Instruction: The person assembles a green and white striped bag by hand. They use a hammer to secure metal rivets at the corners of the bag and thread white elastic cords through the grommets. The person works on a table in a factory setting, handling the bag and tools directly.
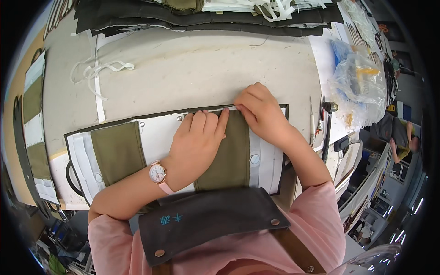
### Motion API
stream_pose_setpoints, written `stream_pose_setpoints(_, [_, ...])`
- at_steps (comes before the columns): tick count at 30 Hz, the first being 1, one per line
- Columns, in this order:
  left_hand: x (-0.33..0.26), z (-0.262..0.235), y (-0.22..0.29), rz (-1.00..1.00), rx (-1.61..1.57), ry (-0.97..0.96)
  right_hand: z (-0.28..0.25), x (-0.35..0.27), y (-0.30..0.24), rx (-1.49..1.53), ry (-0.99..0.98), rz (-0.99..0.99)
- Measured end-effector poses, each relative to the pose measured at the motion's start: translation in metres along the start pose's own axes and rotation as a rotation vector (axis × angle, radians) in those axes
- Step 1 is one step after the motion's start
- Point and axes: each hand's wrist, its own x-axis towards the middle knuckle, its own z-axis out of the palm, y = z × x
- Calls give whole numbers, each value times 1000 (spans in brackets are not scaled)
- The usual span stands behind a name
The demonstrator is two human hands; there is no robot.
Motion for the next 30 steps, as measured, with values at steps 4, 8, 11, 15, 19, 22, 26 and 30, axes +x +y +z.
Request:
stream_pose_setpoints(4, [0,0,-1,-11,-19,-2,1,-4,-2,-176,43,-189])
stream_pose_setpoints(8, [-2,-1,-3,0,-36,-36,1,-4,-6,-220,50,-244])
stream_pose_setpoints(11, [-6,-5,-5,8,-44,-62,2,-7,1,-123,38,-175])
stream_pose_setpoints(15, [-6,-5,-1,4,13,-54,5,-8,-5,-138,62,-185])
stream_pose_setpoints(19, [-3,-3,-3,-27,-41,-61,8,-9,-11,-255,26,-251])
stream_pose_setpoints(22, [1,-6,-9,-20,-36,-119,7,-8,-10,-233,41,-249])
stream_pose_setpoints(26, [1,-7,-11,-7,87,-35,4,-11,-5,-186,31,-232])
stream_pose_setpoints(30, [3,-12,-9,-37,40,-61,-3,-6,-8,-146,2,-240])
